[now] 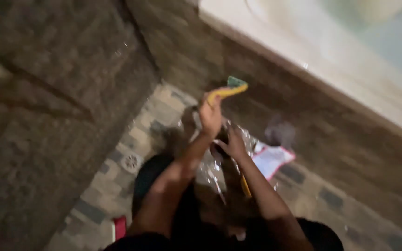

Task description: The person cleans a plastic corner organizer shelf by hand with a yellow sponge, wipes several bottles and containers, and repositions the organizer on the edge of a bathtub.

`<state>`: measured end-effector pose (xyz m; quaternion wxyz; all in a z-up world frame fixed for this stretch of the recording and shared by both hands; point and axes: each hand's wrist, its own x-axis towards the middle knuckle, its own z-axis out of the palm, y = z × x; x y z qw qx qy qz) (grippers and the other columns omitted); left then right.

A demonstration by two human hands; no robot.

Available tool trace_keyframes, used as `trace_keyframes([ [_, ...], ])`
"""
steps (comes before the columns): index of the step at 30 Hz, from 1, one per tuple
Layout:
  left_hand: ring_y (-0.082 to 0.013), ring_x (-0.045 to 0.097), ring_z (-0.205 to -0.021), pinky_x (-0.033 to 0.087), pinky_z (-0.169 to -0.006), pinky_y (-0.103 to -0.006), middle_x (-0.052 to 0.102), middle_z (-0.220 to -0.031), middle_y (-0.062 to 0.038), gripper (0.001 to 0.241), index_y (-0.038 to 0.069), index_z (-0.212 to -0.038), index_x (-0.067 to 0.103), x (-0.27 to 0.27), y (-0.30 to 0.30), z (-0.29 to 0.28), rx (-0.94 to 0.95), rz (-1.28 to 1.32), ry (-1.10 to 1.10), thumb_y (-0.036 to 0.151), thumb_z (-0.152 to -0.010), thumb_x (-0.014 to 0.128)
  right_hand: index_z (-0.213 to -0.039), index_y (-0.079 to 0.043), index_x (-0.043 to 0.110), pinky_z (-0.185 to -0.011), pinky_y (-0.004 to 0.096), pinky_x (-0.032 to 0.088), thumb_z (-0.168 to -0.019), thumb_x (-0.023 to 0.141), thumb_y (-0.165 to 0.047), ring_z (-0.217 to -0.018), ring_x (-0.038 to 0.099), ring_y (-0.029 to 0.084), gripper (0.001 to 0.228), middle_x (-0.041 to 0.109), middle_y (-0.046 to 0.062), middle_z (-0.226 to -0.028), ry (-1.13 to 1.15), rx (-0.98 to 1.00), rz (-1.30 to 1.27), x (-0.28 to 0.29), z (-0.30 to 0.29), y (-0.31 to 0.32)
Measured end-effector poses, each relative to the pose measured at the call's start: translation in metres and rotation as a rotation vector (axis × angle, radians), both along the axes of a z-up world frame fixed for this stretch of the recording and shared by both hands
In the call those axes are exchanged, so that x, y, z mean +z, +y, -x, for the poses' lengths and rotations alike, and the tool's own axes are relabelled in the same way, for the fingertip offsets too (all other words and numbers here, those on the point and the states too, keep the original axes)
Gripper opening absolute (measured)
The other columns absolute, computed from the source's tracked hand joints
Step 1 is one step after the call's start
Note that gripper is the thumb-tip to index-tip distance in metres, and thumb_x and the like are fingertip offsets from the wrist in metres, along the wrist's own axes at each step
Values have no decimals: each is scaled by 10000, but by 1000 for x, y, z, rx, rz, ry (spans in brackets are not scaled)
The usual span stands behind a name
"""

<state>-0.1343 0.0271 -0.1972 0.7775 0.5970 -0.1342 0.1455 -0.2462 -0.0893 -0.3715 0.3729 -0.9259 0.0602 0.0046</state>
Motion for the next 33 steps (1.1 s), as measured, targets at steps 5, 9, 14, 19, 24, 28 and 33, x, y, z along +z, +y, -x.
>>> trace_keyframes([
  [5,-142,670,-813,543,-739,-284,724,-963,-86,420,-36,-1200,660,-86,-2,-3,-48,-1,463,351,-1079,550,-1583,-57,257,-1156,535,359,-595,934,-327,-1397,366,509,1228,345,306,-1535,-4,170,73,-58,22,16],
  [9,-122,671,-850,554,-750,-273,728,-1004,-59,505,-26,-1202,664,-83,-4,-11,-134,82,544,441,-1057,537,-1566,-159,316,-1079,553,384,-610,954,-341,-1413,359,458,1163,350,206,-1568,177,62,230,-49,27,31],
  [14,-115,661,-875,529,-782,-266,738,-1008,-57,504,-33,-1187,675,-65,-5,-1,-151,80,582,434,-1069,527,-1529,-225,400,-1011,509,487,-600,936,-352,-1301,451,424,1080,419,180,-1454,327,-80,169,-22,27,39],
  [19,-76,634,-926,538,-819,-249,704,-1048,-26,403,-21,-1224,637,-76,-3,1,-157,104,443,342,-1078,537,-1373,-110,468,-989,528,482,-585,959,-349,-1198,494,474,959,471,232,-1334,198,-63,159,-20,37,33],
  [24,-51,576,-911,510,-819,-227,670,-1022,-7,345,-22,-1220,640,-92,7,-2,-114,113,316,291,-1113,541,-1344,-76,498,-971,515,487,-586,963,-388,-1138,537,453,943,500,250,-1264,131,-107,95,-10,42,29],
  [28,-91,539,-819,468,-727,-261,655,-931,-37,376,-37,-1200,674,-105,10,-14,-35,1,437,305,-1127,535,-1278,-45,534,-969,498,486,-522,982,-357,-1114,554,426,933,523,229,-1210,78,-170,15,-20,44,25],
  [33,-168,651,-969,525,-870,-295,720,-1071,-109,459,-28,-1281,633,-134,6,-19,52,-2,378,375,-1111,496,-1258,-57,579,-949,451,533,-539,981,-307,-1074,633,375,861,586,184,-1157,-49,-261,-169,-53,46,5],
])
